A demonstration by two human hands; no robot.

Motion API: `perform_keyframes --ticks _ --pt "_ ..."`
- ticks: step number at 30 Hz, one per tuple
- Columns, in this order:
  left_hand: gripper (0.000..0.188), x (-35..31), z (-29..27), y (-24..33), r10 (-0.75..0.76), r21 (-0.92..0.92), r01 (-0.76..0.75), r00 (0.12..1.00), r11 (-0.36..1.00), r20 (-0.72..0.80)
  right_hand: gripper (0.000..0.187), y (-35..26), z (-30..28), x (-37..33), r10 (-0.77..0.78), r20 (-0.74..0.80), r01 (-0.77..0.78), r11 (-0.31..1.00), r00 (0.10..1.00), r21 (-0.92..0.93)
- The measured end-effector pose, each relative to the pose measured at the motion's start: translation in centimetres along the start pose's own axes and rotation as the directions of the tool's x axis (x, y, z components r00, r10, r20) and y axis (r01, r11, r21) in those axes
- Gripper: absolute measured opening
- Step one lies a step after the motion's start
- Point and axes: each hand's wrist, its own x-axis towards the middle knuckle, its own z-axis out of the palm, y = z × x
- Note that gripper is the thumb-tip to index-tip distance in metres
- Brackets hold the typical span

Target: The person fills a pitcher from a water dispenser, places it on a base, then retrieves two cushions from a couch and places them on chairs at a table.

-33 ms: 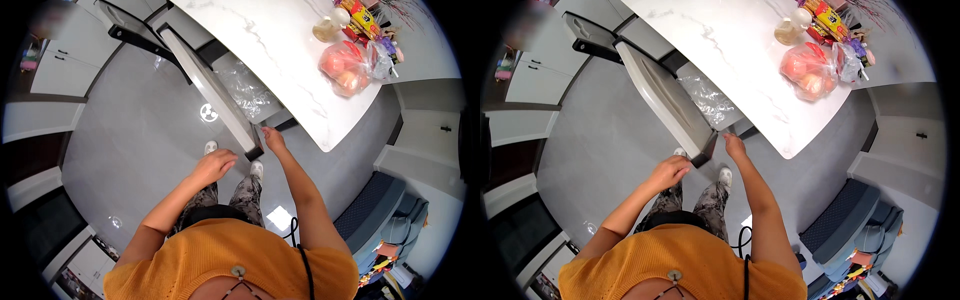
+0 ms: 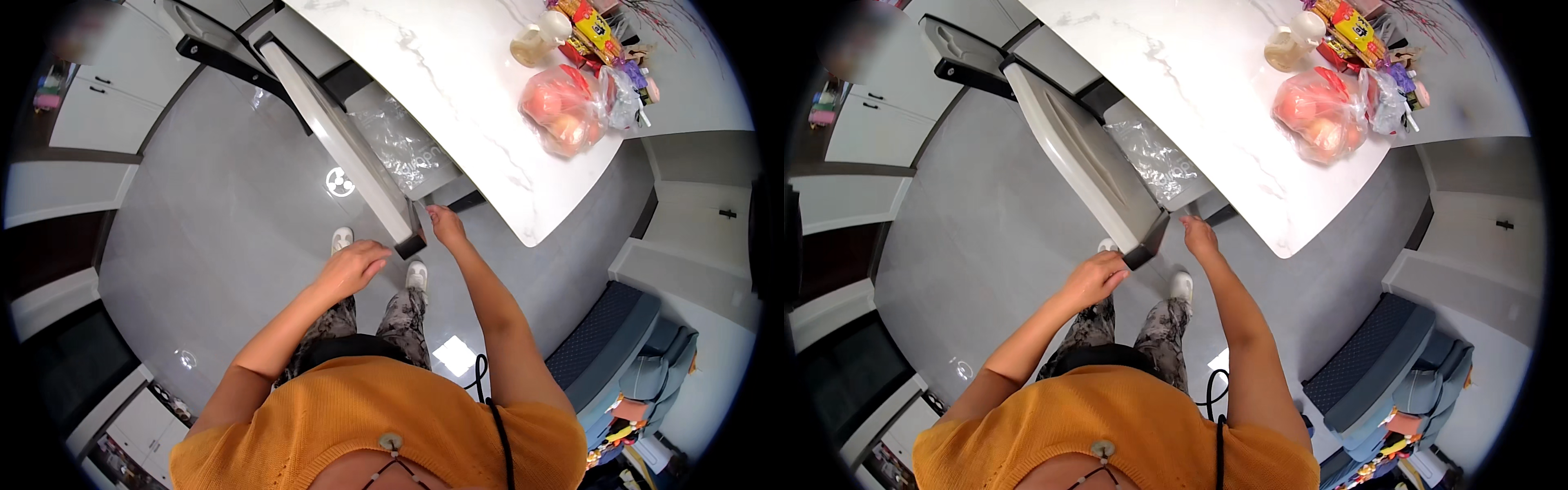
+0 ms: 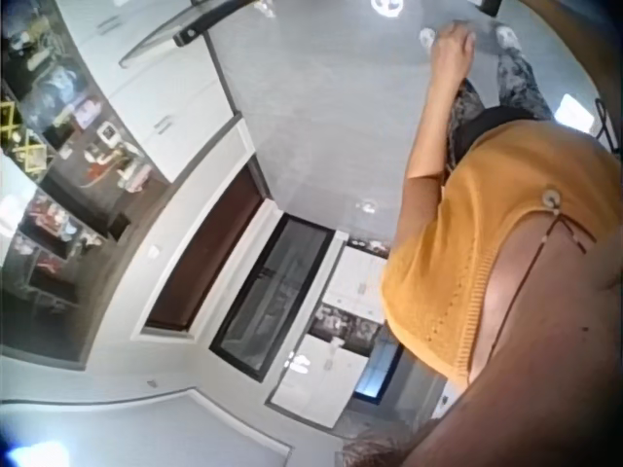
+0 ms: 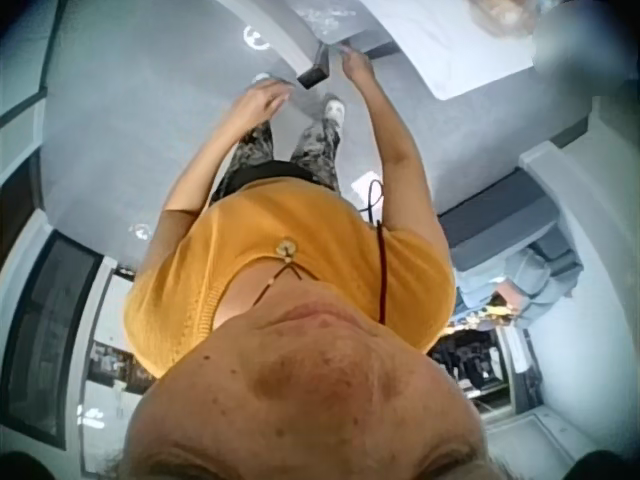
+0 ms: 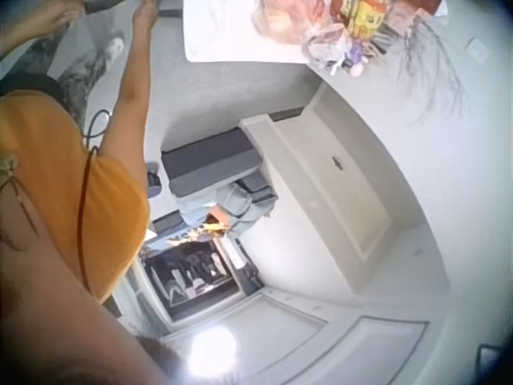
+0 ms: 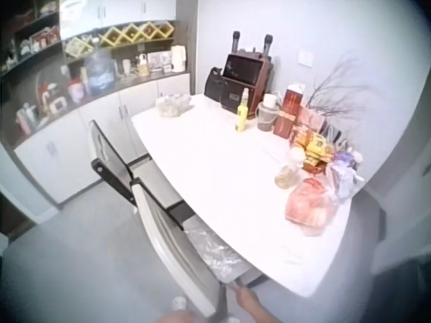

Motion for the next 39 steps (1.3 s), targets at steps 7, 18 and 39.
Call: perform_keyframes --ticks 7,18,39 --pt "0.039 1.4 8.0 2.5 -0.075 -0.059 0.062 0.964 0.996 -0.256 0.033 2.0 -1.6 0.5 -0.120 0.053 0.129 0.956 0.991 -0.263" --pt "0.036 -1.8 14.6 0.4 -0.189 -0.119 0.160 0.935 0.980 -0.300 0.036 1.8 1.2 7.2 -0.120 0.296 0.278 0.766 0.948 -0.579" --pt "0.030 -2.8 10.9 2.7 -0.224 -0.083 0.208 0.913 0.975 -0.340 0.030 3.6 -1.1 1.0 -0.118 0.293 0.260 0.818 0.949 -0.514"
